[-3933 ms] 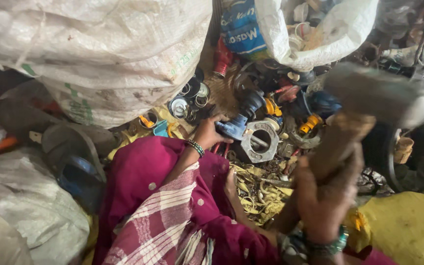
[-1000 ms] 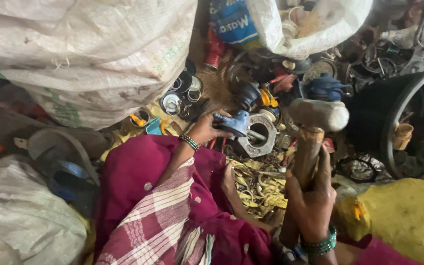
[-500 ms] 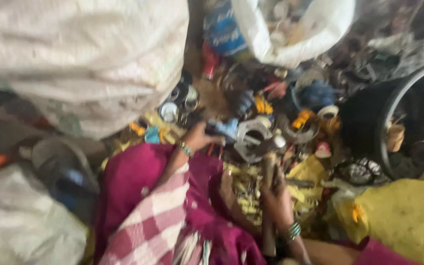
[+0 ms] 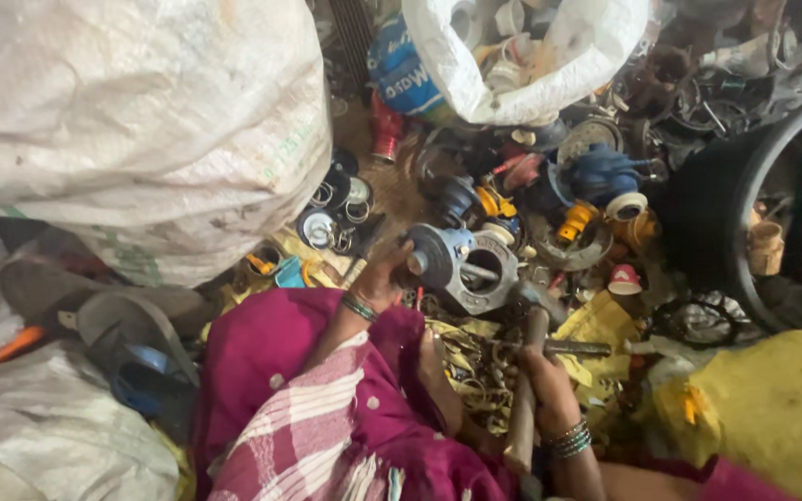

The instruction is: The person sits on the floor and uses a hammer to strike a metal part held in a metal holder, breaking it apart. The person repeatedly picks up parts, positions them, and strikes them to separate components.

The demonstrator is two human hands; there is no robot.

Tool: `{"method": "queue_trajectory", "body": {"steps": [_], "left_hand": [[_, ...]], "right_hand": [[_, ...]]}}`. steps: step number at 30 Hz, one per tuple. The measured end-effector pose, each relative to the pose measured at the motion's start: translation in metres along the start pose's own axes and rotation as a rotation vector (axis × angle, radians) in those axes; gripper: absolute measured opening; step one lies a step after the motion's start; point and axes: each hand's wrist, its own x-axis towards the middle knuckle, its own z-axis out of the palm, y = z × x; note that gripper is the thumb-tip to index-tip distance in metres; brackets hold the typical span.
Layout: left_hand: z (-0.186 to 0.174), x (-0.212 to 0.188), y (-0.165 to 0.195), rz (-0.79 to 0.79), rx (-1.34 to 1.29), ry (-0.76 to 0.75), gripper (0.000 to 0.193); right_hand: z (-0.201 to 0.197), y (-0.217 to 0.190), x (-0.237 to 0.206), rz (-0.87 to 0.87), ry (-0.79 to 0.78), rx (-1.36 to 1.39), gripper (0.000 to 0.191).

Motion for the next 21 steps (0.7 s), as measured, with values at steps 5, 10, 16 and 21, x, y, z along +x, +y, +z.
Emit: {"method": "queue_trajectory", "body": {"steps": [5, 10, 16, 21], "left_hand": [[0.021, -0.01, 0.0, -0.053, -0.196, 0.038, 0.034], [0.034, -0.011, -0.003, -0.092, -0.275, 0.105, 0.035], [0.032, -0.015, -0.017, -0.281, -0.174, 0.188, 0.046], [0.027, -0.02, -0.045, -0.403, -0.131, 0.152, 0.035]], "right_hand": [[0.014, 0.032, 0.023, 0.12, 0.054, -0.025, 0.052], [0.036, 0.009, 0.002, -0.592, 0.284, -0.531, 0.082], [0.062, -0.06, -0.058, -0.749, 0.122, -0.147, 0.039], [0.075, -0.086, -0.082, -0.821, 0.081, -0.207, 0.033]]}}
